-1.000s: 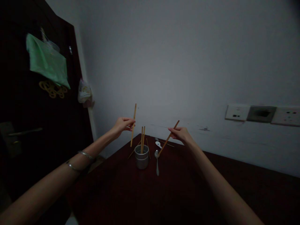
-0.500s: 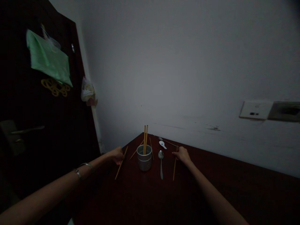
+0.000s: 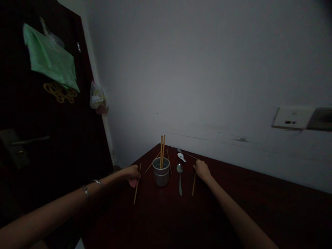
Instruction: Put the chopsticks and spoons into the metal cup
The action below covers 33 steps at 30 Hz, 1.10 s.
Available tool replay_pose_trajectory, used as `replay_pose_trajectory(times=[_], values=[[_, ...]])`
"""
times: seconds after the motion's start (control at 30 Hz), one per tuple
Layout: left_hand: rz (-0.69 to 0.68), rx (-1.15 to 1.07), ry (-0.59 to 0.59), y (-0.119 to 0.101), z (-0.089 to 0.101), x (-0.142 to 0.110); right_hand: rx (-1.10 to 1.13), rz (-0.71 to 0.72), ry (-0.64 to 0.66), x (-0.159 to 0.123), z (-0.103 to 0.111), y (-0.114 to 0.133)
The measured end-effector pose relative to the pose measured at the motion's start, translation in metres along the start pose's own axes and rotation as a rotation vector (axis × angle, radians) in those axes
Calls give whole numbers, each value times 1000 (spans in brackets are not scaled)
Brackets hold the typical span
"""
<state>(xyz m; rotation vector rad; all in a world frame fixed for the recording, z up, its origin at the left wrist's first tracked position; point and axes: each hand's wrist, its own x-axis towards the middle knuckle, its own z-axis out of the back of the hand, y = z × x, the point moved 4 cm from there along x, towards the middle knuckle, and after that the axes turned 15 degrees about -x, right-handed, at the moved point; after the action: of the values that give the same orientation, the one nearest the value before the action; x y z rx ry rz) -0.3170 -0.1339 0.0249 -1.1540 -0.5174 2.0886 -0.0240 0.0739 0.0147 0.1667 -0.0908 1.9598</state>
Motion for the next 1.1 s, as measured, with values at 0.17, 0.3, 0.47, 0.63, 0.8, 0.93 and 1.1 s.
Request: replay_pose_trajectory(times=[0.17,0.3,0.47,0.63,0.8,0.93,1.1], values=[[-19,16,18,6,-7,-11,-16,10,36,-8,2,-1],[-25,97,60,12,-18,-15,-26,9,49,-15,1,-2],[-63,154,4,11,-21,-24,-43,16,57,-22,7,-8],[-428,334,-388,-35,14,-47,-18,44,-69,-25,42,3],[-757,204,-484,-95,33,-54,449,241,-77,-22,84,54],[-819,-158,-334,-118,18,-34,669,268,-67,-7,100,94],[-818,-320,-245,-127,-6,-14,778,235,-28,15,95,122]])
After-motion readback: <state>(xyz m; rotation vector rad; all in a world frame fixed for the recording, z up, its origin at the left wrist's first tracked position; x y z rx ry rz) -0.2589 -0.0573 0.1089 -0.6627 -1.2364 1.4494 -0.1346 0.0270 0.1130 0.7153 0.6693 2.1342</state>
